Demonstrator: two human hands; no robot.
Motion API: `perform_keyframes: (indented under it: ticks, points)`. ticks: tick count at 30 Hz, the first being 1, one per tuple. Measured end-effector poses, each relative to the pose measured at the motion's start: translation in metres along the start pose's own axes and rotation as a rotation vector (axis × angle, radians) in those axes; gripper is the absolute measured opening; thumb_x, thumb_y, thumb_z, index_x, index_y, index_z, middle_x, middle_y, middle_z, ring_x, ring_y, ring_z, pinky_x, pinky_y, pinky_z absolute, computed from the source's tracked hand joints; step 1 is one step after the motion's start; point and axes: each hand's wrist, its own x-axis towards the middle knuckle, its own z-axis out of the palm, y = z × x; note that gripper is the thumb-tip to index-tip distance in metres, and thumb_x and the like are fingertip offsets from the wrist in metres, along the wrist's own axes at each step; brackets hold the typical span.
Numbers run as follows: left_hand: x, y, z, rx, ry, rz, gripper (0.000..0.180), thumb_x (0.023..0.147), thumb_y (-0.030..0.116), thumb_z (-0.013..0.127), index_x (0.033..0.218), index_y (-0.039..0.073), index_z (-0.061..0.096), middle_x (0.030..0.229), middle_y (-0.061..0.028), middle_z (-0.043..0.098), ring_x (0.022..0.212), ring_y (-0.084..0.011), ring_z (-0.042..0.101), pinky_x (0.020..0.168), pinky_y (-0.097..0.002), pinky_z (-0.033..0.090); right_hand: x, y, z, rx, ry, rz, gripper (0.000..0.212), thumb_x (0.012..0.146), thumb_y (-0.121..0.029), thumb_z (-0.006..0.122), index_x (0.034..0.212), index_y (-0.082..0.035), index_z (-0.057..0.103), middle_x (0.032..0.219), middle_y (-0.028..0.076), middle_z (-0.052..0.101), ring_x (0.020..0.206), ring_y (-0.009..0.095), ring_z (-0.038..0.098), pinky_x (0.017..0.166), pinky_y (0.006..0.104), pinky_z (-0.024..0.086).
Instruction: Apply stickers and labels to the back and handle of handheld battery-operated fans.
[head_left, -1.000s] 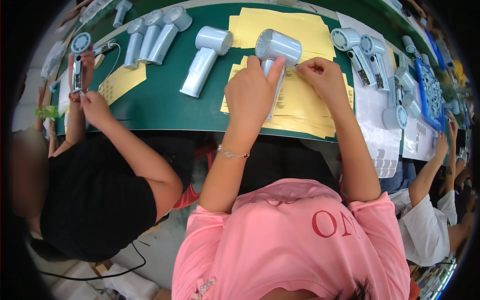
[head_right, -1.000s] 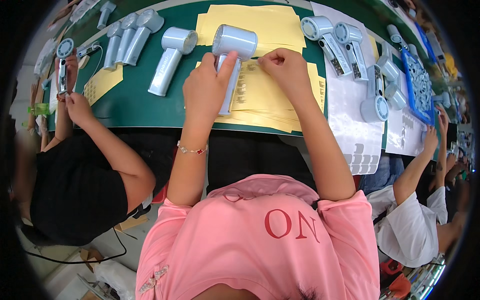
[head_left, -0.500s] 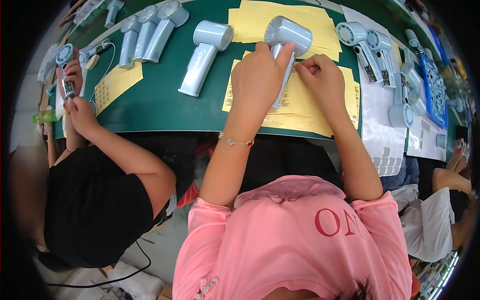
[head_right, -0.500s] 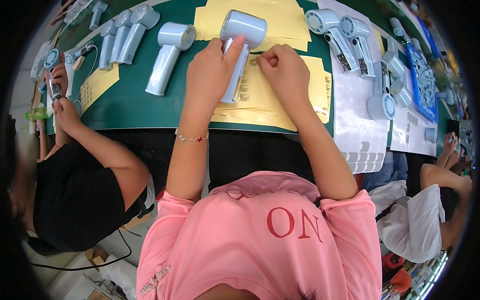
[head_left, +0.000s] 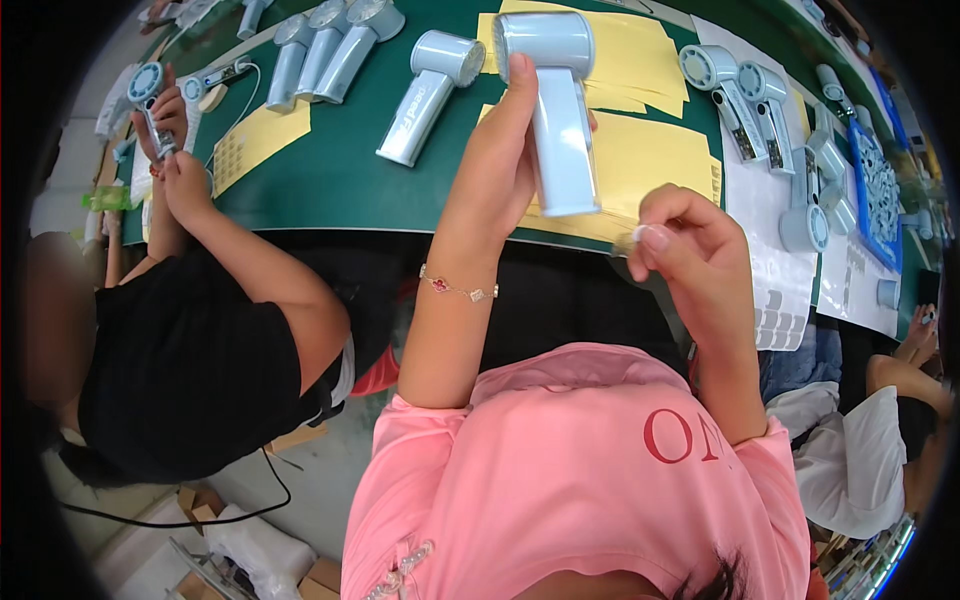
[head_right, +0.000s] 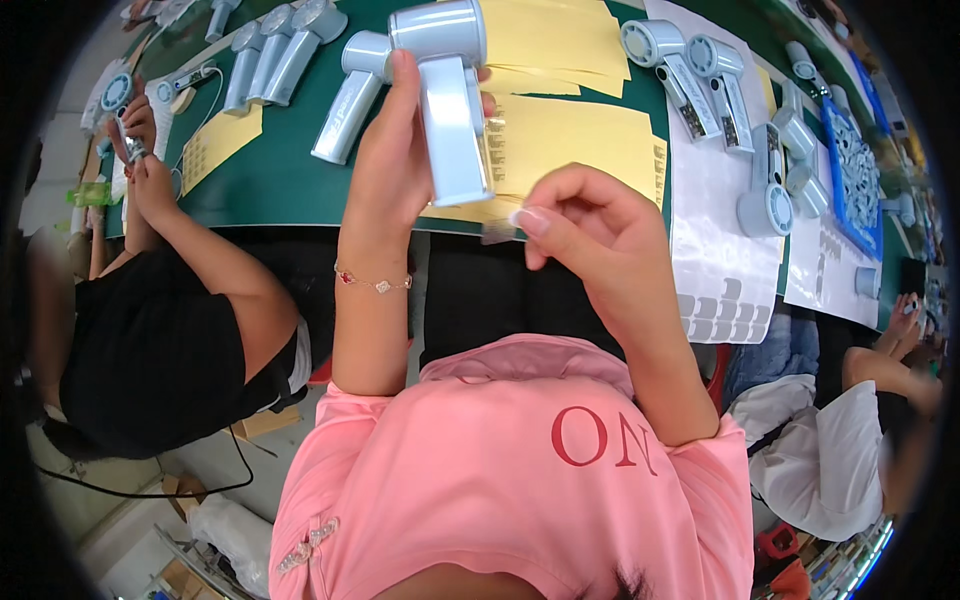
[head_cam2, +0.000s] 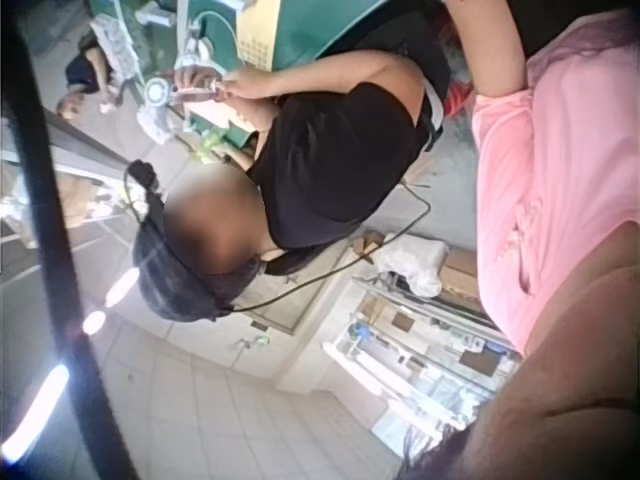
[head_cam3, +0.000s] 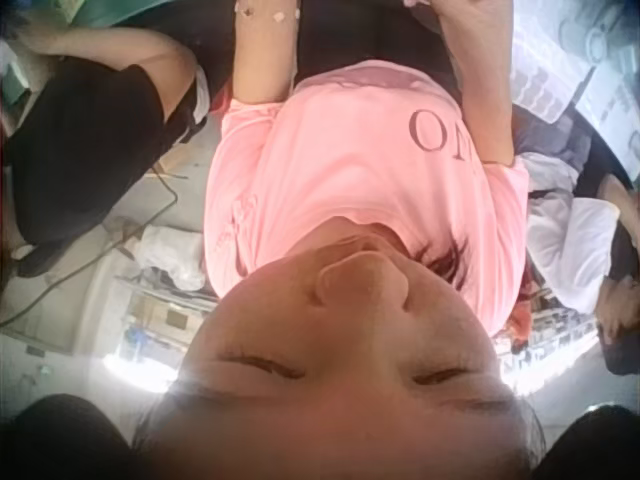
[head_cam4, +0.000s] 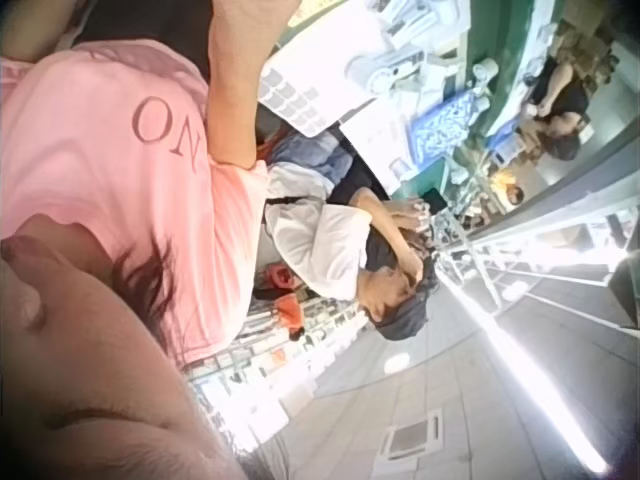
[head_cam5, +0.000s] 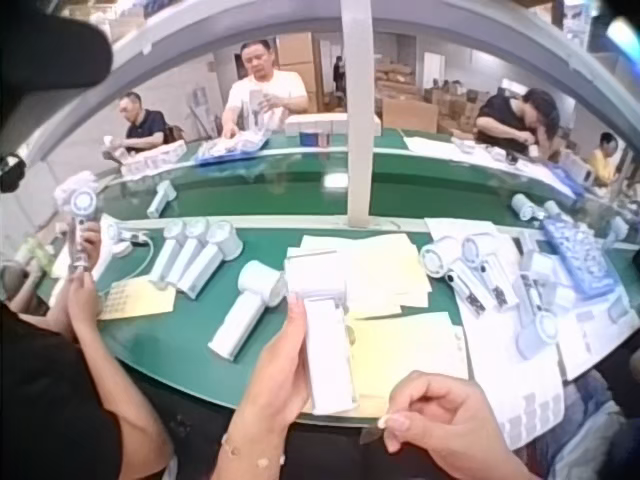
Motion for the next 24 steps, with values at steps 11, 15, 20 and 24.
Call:
perform_keyframes:
  ticks: [11,15,20,24]
  points:
    - [-0.032,0.003,0.015,0.116,-0.060,-0.004,0.053,0.092,0.048,0.037,0.105,0.000,0.053,0.087,-0.0071,0.058,0.070,-0.0081,0.054,0.058,-0.0203,0.043,-0.002,-0.001,0.013,0.025,-0.077,0.053,0.010,0.082,-0.005,0.061,0.087,0.002,0.056,0.078,0.004,0.058,0.068,0.010,0.056,0.064,0.0206,0.045]
    - [-0.036,0.006,0.017,0.107,-0.050,0.012,0.052,0.092,0.047,0.037,0.106,0.000,0.052,0.090,-0.0077,0.057,0.072,-0.0082,0.054,0.057,-0.0205,0.042,-0.004,-0.002,0.016,0.019,-0.064,0.033,0.010,0.081,-0.005,0.061,0.085,0.002,0.056,0.077,0.003,0.057,0.067,0.008,0.054,0.062,0.0198,0.045]
    - [-0.039,0.007,0.019,0.102,-0.043,0.008,0.051,0.092,0.047,0.037,0.106,0.000,0.052,0.090,-0.0078,0.057,0.071,-0.0082,0.054,0.056,-0.0205,0.042,-0.005,-0.003,0.015,-0.005,-0.066,0.053,0.010,0.081,-0.005,0.062,0.085,0.001,0.056,0.077,0.003,0.057,0.065,0.007,0.053,0.061,0.0192,0.044]
    - [-0.040,0.009,0.020,0.114,-0.044,0.016,0.052,0.091,0.050,0.038,0.097,0.001,0.053,0.078,-0.0074,0.057,0.064,-0.0091,0.054,0.054,-0.0218,0.043,-0.007,-0.003,0.018,0.000,-0.071,0.018,0.010,0.080,-0.005,0.062,0.084,0.002,0.056,0.076,0.002,0.056,0.065,0.007,0.052,0.060,0.0188,0.044]
